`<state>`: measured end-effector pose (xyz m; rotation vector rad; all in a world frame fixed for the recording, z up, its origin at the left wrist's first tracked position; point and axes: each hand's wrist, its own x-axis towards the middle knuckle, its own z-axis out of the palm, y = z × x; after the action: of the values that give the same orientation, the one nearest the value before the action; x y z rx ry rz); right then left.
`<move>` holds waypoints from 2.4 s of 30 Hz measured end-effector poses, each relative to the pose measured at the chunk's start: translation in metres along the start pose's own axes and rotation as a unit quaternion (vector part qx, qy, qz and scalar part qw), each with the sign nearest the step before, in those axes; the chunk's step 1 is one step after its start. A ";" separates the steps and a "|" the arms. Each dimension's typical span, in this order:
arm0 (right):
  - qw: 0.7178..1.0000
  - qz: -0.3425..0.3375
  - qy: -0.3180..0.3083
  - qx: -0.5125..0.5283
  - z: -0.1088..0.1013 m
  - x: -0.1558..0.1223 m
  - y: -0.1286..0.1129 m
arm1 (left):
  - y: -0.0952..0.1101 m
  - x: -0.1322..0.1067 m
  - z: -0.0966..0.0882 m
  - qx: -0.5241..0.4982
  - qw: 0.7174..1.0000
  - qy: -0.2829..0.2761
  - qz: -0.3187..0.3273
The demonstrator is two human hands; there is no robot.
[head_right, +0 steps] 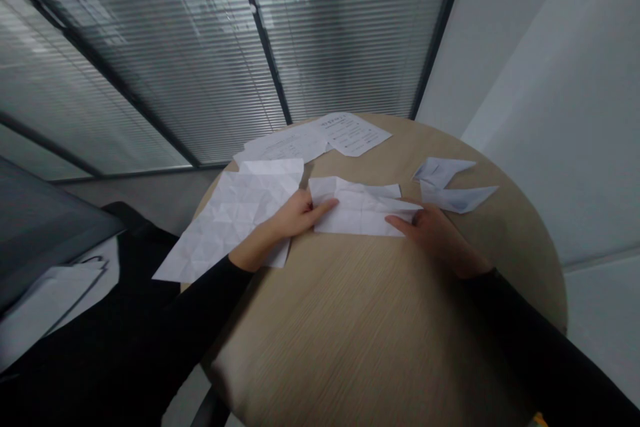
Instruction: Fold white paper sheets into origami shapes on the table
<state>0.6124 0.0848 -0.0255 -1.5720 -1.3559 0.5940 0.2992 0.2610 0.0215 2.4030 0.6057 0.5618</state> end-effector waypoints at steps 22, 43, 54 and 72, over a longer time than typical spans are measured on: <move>0.920 -0.218 -0.051 -0.321 0.018 0.003 0.009 | -0.017 0.010 0.003 0.167 0.966 0.090 0.177; 0.928 -0.245 -0.016 -0.280 0.012 0.013 -0.010 | -0.011 0.006 0.007 0.236 0.968 -0.007 0.080; 0.909 -0.246 -0.008 -0.336 0.023 0.028 -0.010 | -0.010 0.005 0.006 0.196 0.972 0.025 0.128; 0.899 -0.229 -0.137 -0.347 0.041 0.003 -0.009 | -0.008 0.002 0.011 0.118 0.970 -0.072 0.202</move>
<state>0.5753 0.1013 -0.0350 -1.6406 -2.2409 0.0160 0.3042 0.2628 0.0092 2.7856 0.1201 0.4935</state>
